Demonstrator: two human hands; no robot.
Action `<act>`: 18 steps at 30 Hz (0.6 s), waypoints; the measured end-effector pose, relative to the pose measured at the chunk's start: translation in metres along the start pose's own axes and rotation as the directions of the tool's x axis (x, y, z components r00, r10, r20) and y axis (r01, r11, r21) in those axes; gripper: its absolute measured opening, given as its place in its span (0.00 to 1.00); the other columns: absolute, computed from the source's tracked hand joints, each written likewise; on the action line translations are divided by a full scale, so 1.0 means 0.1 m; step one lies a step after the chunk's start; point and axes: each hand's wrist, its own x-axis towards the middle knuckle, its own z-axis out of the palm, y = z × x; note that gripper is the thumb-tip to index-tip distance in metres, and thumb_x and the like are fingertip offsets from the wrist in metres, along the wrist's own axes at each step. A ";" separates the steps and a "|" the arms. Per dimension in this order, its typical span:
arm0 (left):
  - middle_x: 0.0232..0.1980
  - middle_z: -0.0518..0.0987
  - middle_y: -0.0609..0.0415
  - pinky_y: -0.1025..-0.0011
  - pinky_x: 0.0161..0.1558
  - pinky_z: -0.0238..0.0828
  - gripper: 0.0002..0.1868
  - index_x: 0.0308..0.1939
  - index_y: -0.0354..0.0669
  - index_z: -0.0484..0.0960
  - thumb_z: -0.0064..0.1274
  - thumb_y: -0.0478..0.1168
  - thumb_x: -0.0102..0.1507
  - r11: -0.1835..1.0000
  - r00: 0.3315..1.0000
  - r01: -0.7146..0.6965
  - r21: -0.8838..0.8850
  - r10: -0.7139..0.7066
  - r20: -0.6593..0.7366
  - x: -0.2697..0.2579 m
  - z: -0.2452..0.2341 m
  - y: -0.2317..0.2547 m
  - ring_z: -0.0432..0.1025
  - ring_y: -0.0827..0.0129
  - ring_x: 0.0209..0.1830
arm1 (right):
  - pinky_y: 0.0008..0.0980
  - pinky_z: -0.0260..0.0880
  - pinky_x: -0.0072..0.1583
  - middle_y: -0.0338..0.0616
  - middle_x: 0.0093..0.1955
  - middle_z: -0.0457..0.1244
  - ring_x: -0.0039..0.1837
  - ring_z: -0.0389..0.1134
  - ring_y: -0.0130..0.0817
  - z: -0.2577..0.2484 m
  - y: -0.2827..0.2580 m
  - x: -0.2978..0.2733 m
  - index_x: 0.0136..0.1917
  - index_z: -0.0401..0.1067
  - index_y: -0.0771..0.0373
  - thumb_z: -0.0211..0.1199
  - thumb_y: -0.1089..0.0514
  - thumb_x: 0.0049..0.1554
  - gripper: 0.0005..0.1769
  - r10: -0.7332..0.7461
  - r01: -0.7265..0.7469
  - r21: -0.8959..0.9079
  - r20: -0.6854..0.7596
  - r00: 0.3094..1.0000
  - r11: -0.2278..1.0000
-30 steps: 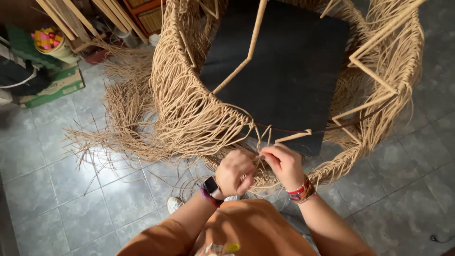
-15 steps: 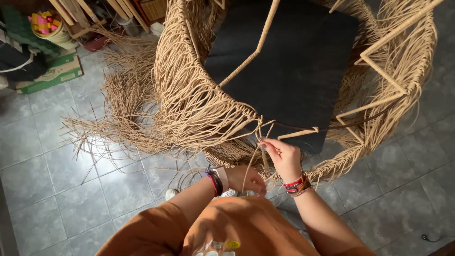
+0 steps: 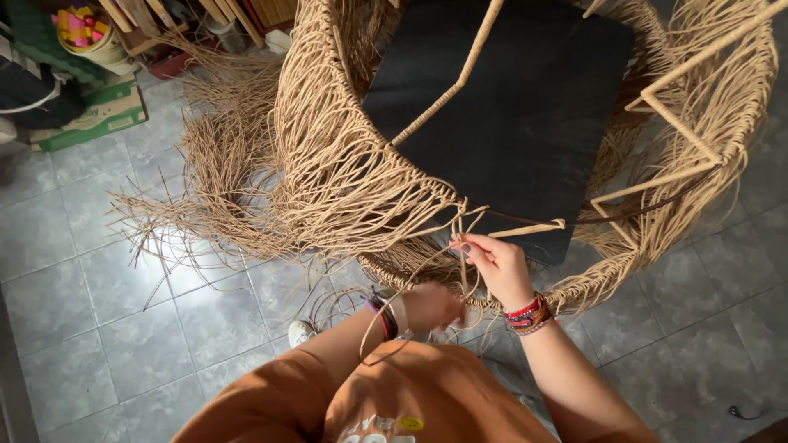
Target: Weaving natural fiber strands onto a circular frame to create a decorative fringe.
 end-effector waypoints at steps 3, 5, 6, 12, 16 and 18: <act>0.30 0.85 0.61 0.64 0.45 0.75 0.12 0.35 0.65 0.88 0.49 0.51 0.67 0.420 0.854 0.051 0.906 -0.488 0.178 -0.20 -0.04 -0.03 0.82 0.65 0.33 | 0.37 0.79 0.45 0.54 0.45 0.73 0.45 0.76 0.41 0.02 0.08 0.04 0.55 0.81 0.61 0.64 0.60 0.60 0.10 -0.005 0.005 0.022 0.022 1.000 1.000; 0.49 0.82 0.42 0.57 0.65 0.63 0.21 0.66 0.45 0.70 0.26 0.47 0.77 0.827 0.970 0.152 -0.541 -0.229 -0.079 0.15 -0.09 0.38 0.76 0.56 0.58 | 0.41 0.78 0.43 0.56 0.47 0.73 0.50 0.74 0.52 0.02 -0.04 0.02 0.55 0.81 0.63 0.64 0.61 0.60 0.11 -0.023 0.025 -0.056 0.032 0.999 0.998; 0.49 0.82 0.42 0.57 0.65 0.63 0.21 0.66 0.45 0.70 0.26 0.47 0.77 0.824 0.969 0.157 -0.544 -0.236 -0.077 0.11 -0.07 0.37 0.76 0.56 0.58 | 0.41 0.78 0.43 0.56 0.47 0.73 0.50 0.74 0.52 0.06 -0.03 0.01 0.55 0.81 0.63 0.64 0.61 0.60 0.11 -0.017 0.019 -0.053 0.032 0.999 0.998; 0.32 0.76 0.52 0.63 0.43 0.62 0.08 0.43 0.51 0.72 0.39 0.46 0.67 0.960 0.987 0.098 0.262 -0.061 -0.148 0.06 -0.07 0.16 0.71 0.62 0.36 | 0.33 0.79 0.47 0.56 0.49 0.73 0.50 0.76 0.41 0.01 0.10 0.01 0.57 0.79 0.67 0.60 0.66 0.62 0.12 0.016 -0.022 0.119 0.050 0.999 0.993; 0.17 0.70 0.62 0.69 0.23 0.60 0.10 0.22 0.56 0.73 0.52 0.45 0.59 0.523 0.995 0.030 0.852 0.065 -0.075 -0.11 -0.06 -0.12 0.66 0.67 0.17 | 0.34 0.77 0.46 0.51 0.46 0.74 0.46 0.75 0.38 0.04 0.04 0.01 0.57 0.80 0.63 0.60 0.61 0.63 0.12 -0.009 0.008 0.017 0.053 0.999 1.000; 0.12 0.68 0.65 0.71 0.16 0.60 0.14 0.15 0.57 0.74 0.56 0.44 0.56 0.284 0.994 0.003 0.959 0.108 -0.035 -0.21 -0.17 -0.32 0.65 0.69 0.10 | 0.33 0.77 0.46 0.52 0.45 0.74 0.43 0.75 0.34 0.03 -0.07 0.07 0.58 0.79 0.64 0.58 0.62 0.63 0.13 -0.019 0.014 0.080 0.063 0.998 0.997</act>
